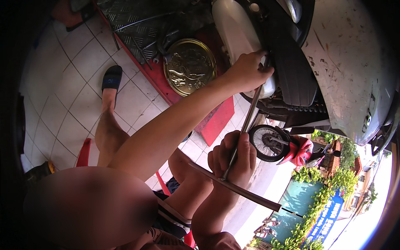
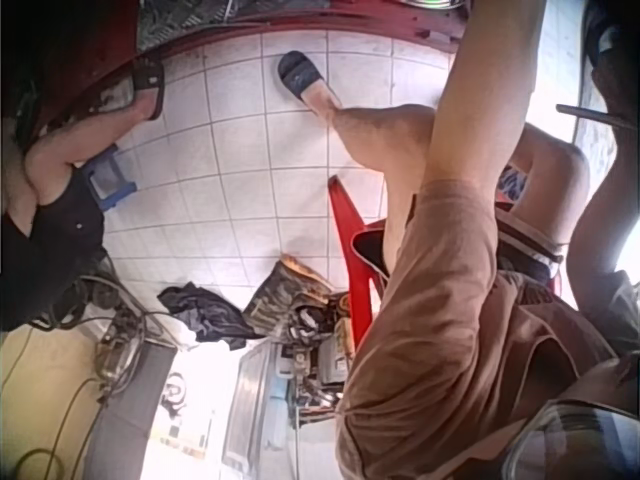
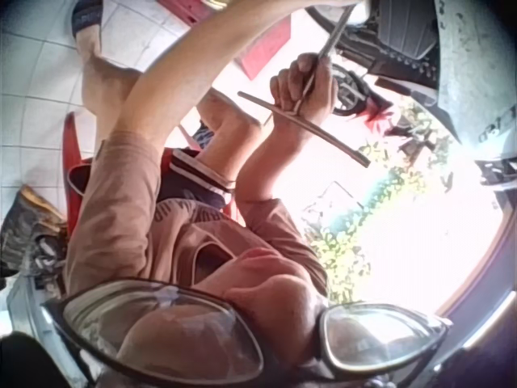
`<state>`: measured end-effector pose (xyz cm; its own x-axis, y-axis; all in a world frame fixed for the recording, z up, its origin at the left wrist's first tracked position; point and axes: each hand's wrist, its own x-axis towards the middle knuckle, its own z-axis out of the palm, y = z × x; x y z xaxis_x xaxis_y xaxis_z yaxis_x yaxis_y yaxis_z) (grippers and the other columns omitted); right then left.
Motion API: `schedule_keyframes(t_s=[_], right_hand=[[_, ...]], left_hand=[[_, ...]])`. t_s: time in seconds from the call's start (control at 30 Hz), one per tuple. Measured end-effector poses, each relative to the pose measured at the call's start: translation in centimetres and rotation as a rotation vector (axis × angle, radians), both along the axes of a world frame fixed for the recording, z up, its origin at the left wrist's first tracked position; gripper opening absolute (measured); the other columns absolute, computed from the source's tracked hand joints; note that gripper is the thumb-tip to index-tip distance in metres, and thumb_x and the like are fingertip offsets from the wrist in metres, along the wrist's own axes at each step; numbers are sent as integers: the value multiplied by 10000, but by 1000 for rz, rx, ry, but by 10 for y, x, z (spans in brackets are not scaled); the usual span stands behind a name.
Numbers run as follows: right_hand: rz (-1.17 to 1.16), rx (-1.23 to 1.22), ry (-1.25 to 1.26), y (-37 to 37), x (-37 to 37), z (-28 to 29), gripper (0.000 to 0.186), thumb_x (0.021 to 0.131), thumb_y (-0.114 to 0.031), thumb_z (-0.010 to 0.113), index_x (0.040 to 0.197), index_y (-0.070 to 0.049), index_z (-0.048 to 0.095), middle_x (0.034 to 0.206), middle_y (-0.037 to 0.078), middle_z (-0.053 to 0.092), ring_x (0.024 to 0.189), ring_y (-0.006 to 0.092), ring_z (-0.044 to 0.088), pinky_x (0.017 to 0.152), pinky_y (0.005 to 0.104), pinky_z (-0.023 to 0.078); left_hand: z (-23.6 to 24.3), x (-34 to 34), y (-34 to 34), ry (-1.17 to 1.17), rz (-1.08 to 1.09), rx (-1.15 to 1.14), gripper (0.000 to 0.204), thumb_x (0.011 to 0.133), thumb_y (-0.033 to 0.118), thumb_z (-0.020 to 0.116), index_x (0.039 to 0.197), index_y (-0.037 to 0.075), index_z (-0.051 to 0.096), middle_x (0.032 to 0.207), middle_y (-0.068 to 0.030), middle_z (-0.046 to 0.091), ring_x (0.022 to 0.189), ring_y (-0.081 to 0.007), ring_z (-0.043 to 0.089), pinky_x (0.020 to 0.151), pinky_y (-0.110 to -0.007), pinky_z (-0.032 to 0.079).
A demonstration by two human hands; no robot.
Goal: The person uses a T-handle wrench to repeatedly loosen and tighten a bolt on the underside of a white motorcycle. A metal pan is positioned beneath the engine to catch drips. The person adjusts the wrench and repositions it multiple times while working on the same bolt.
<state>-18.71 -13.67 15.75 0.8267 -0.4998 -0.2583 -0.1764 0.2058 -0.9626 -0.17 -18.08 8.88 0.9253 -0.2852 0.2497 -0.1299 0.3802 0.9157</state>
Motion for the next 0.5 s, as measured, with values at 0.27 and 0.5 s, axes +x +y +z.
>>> schedule_keyframes(t_s=[0.27, 0.5], right_hand=[[236, 125, -112, -25, 17, -40, 405, 1018, -359, 424, 768, -45, 480, 534, 37, 420, 407, 128, 411, 387, 261, 327], [419, 486, -346, -18, 42, -70, 360, 1023, -368, 405, 867, -58, 500, 659, 94, 556, 537, 112, 391, 537, 237, 340]], left_hand=[[-26, -2, 69, 256, -880, 359, 684, 985, 579, 300, 1019, -13, 641, 863, -106, 687, 743, -187, 667, 668, -320, 527], [-29, -56, 198, 627, -1119, 417, 564, 984, 557, 357, 1042, 39, 575, 774, -67, 612, 585, -131, 537, 576, -257, 432]])
